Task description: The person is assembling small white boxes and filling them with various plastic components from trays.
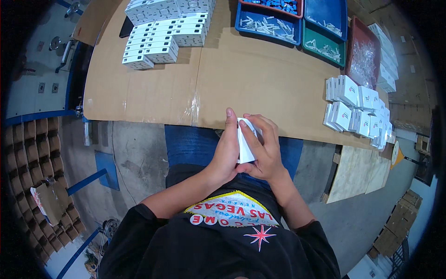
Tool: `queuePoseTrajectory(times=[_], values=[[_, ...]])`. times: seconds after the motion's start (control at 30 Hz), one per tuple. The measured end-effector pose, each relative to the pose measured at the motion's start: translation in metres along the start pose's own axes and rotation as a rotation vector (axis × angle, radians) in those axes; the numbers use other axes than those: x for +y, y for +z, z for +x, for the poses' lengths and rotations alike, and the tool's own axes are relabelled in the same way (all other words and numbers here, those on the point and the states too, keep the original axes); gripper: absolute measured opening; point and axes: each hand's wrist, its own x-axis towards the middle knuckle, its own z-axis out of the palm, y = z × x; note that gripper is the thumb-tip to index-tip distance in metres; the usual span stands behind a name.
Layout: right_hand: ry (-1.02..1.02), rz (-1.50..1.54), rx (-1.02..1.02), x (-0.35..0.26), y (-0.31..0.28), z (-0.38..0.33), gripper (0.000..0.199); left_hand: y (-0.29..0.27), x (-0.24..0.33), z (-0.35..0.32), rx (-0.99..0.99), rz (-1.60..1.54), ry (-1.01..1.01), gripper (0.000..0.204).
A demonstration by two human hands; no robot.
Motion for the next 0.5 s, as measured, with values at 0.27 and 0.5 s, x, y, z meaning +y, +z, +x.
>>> queuePoseTrajectory(times=[0.27, 0.5], values=[[0.088, 0.017, -0.053, -0.001, 0.006, -0.004, 0.106, 0.003, 0.016, -0.002, -0.032, -0.199, -0.182, 0.076], [0.093, -0.065, -0.021, -0.007, 0.011, -0.009, 0.112, 0.000, 0.010, -0.007, -0.028, -0.142, -0.219, 0.075]])
